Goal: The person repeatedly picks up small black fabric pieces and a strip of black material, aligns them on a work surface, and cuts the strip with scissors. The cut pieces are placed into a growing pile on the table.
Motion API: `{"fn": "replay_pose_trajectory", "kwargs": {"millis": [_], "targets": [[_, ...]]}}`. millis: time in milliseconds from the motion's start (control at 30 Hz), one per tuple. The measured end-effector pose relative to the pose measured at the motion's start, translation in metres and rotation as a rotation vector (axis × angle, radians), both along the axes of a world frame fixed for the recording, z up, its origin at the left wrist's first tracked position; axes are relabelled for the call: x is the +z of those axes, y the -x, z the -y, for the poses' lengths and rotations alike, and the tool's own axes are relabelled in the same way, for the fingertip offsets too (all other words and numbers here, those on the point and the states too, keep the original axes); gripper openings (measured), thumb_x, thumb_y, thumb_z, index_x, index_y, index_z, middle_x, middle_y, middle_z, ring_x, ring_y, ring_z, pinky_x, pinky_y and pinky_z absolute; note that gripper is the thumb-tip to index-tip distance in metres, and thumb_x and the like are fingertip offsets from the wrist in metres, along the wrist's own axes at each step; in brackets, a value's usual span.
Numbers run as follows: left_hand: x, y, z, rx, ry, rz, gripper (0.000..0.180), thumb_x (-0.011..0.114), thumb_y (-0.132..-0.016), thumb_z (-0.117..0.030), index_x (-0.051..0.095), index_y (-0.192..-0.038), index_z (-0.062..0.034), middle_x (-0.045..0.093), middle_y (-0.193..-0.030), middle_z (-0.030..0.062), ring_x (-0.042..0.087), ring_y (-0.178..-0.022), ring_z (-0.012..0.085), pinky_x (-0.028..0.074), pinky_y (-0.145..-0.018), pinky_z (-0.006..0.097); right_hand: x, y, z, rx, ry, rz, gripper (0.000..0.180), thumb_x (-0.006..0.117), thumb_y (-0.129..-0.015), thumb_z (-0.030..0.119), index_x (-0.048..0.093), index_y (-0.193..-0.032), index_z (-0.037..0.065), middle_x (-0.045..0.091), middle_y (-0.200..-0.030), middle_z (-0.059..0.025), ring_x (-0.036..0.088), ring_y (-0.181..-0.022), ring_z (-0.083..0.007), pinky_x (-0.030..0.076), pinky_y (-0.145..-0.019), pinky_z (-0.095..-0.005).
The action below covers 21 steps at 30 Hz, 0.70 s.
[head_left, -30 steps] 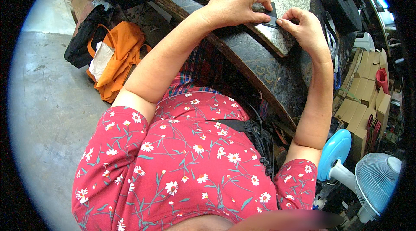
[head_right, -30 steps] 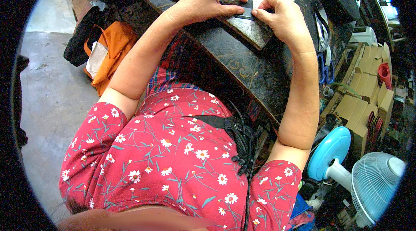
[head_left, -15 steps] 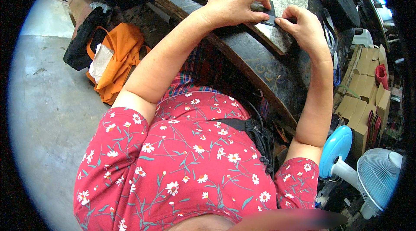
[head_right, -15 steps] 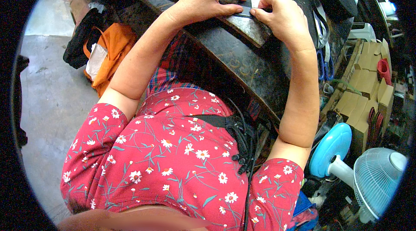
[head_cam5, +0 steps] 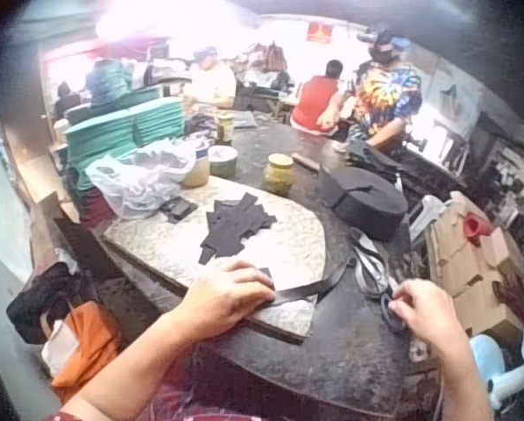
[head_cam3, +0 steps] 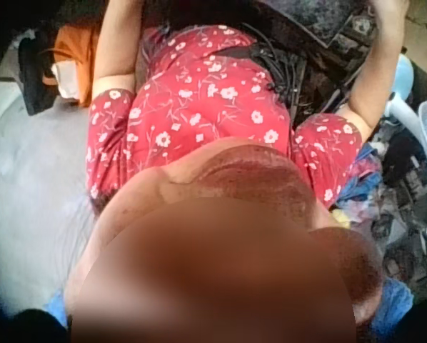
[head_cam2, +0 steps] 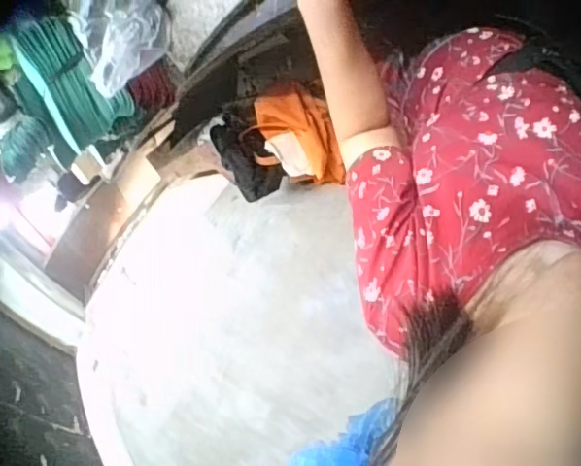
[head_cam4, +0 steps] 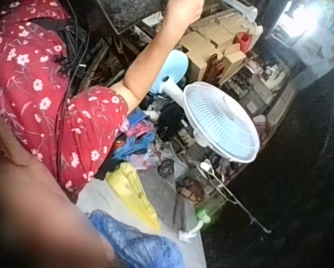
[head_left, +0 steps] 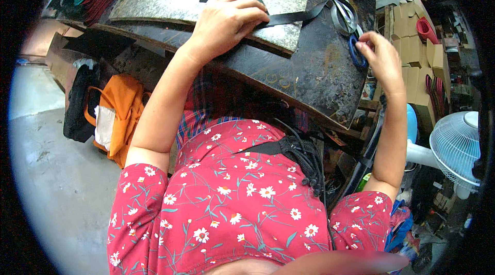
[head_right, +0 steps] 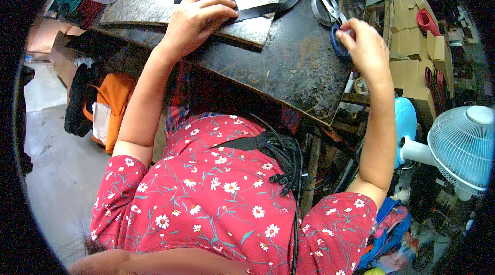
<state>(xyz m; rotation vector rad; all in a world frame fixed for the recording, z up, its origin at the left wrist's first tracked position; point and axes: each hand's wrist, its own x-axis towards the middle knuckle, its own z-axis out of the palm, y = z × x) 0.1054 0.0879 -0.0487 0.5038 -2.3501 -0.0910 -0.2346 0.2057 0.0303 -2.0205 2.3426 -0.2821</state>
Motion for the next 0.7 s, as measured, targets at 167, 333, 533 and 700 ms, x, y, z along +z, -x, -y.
{"fn": "replay_pose_trajectory", "kwargs": {"millis": [167, 333, 533, 700], "targets": [[0.002, 0.000, -0.025, 0.020, -0.032, 0.008, 0.027, 0.076, -0.082, -0.020, 0.071, -0.106, -0.0080, 0.069, -0.116, 0.0080, 0.060, -0.114, 0.0306, 0.049, -0.097, 0.042, -0.042, 0.020, -0.023, -0.026, 0.141, -0.013, 0.049, 0.069, -0.091, 0.032, 0.056, -0.135, 0.013, 0.061, -0.113, -0.0116, 0.065, -0.099, -0.0316, 0.052, -0.084, -0.0440], [0.001, 0.002, -0.028, 0.014, -0.054, 0.019, 0.038, 0.080, -0.079, -0.023, 0.069, -0.112, -0.0080, 0.066, -0.118, 0.0095, 0.057, -0.117, 0.0327, 0.049, -0.099, 0.044, -0.045, 0.033, -0.028, -0.134, 0.082, 0.052, 0.049, 0.071, -0.089, 0.034, 0.059, -0.133, 0.015, 0.063, -0.107, -0.0100, 0.066, -0.094, -0.0289, 0.051, -0.081, -0.0427], [-0.005, 0.002, -0.029, -0.009, -0.029, -0.073, 0.029, 0.079, -0.079, -0.021, 0.069, -0.103, -0.0078, 0.065, -0.101, 0.0069, 0.059, -0.108, 0.0289, 0.049, -0.094, 0.041, -0.024, 0.054, -0.047, -0.190, -0.172, 0.199, 0.038, 0.070, -0.084, 0.024, 0.068, -0.118, 0.007, 0.067, -0.080, -0.0033, 0.063, -0.067, -0.0178, 0.050, -0.064, -0.0346], [-0.010, 0.001, -0.029, -0.009, 0.025, -0.139, 0.023, 0.079, -0.079, -0.024, 0.066, -0.090, -0.0080, 0.065, -0.094, 0.0053, 0.060, -0.101, 0.0278, 0.051, -0.088, 0.039, -0.001, 0.074, -0.077, -0.216, -0.158, 1.023, 0.037, 0.065, -0.091, 0.024, 0.064, -0.122, 0.003, 0.072, -0.094, -0.0042, 0.062, -0.074, -0.0078, 0.046, -0.064, -0.0204]]}}
